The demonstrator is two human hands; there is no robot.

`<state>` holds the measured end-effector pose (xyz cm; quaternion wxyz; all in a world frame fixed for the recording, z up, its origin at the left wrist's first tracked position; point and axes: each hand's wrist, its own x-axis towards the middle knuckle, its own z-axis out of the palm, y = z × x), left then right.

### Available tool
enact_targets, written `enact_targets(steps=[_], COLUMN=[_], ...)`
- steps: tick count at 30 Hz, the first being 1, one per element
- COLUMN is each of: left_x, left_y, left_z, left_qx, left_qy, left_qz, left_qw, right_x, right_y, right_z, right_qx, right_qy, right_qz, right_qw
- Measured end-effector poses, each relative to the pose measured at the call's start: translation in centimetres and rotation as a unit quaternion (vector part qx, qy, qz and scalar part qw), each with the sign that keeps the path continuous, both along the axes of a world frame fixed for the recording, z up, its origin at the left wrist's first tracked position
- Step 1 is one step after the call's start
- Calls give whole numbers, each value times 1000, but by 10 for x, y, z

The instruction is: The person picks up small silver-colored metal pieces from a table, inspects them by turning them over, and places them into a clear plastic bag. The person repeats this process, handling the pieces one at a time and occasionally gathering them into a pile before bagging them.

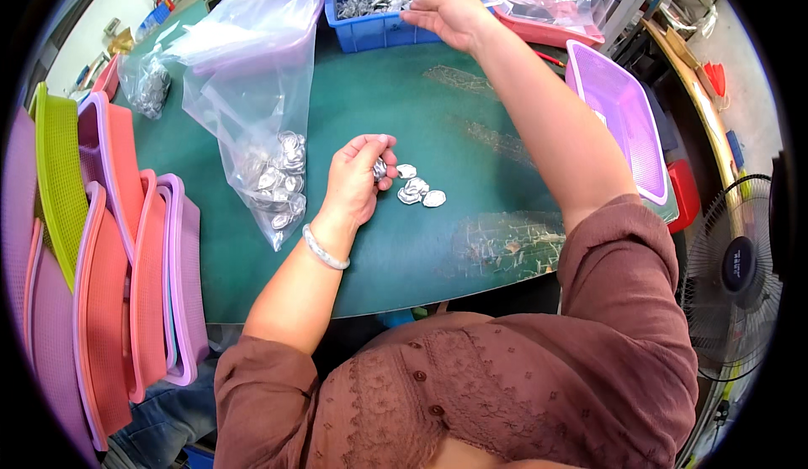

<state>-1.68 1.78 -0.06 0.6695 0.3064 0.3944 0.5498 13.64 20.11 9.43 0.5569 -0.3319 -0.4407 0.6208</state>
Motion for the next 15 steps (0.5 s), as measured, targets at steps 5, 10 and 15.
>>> enact_targets(steps=[5,10,15], left_x=[-5,-5,-3], left_y=[1,2,0], left_z=[1,0,2], left_qx=[19,2,-4], left_qy=[11,-5,13], left_qz=[56,115,103], left_qw=[998,993,995], right_x=[-4,19,15], right_y=[-27,-88,-146], right_z=[-16,-64,-73], right_qx=[69,268,322], right_qy=[-318,-437,-500], right_qz=[86,294,218], right_qw=[942,807,774])
